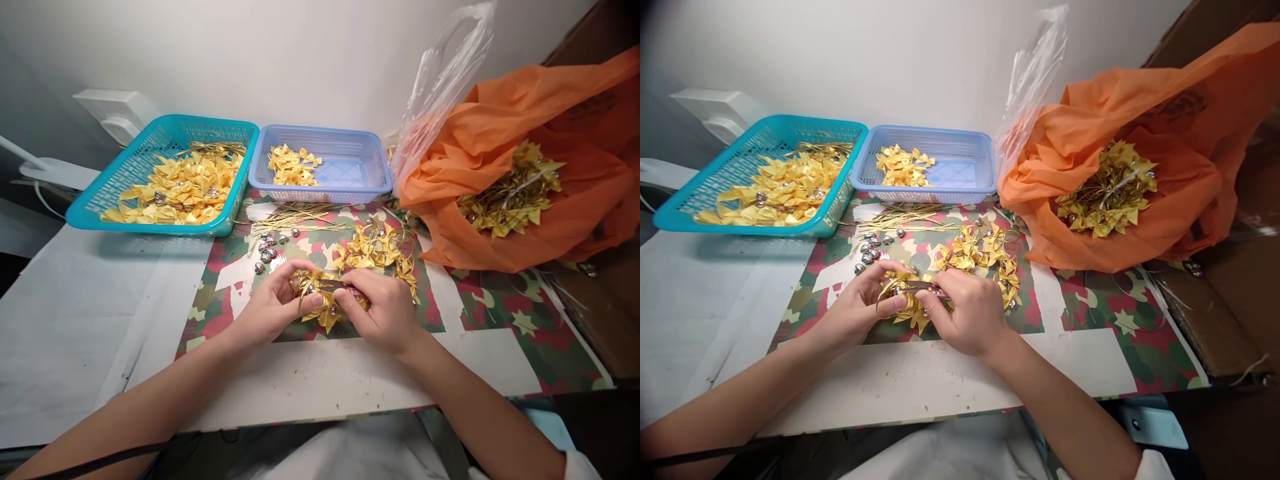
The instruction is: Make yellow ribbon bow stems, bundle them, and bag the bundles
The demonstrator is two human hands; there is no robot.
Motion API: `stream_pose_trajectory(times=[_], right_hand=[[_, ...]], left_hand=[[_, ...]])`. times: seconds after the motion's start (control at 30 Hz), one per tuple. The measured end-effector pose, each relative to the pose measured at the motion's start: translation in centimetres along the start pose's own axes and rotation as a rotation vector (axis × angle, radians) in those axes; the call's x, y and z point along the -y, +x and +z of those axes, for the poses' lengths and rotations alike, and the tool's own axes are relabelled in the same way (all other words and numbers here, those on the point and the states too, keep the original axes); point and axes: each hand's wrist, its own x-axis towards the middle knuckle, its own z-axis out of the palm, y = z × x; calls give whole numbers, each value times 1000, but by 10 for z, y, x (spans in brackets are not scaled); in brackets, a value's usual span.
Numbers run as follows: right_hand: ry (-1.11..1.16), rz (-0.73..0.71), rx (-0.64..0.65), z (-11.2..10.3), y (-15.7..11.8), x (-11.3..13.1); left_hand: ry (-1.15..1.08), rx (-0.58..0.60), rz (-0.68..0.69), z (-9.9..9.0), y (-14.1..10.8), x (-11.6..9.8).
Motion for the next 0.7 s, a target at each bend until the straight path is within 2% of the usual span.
stream_pose_trajectory(times=[0.23, 0.7], right_hand=[[9, 29, 56, 0, 1, 1], [27, 56, 39, 1, 1, 2]], left_hand=[[12, 18, 2, 2, 0, -3], [20, 38, -19, 0, 0, 0]])
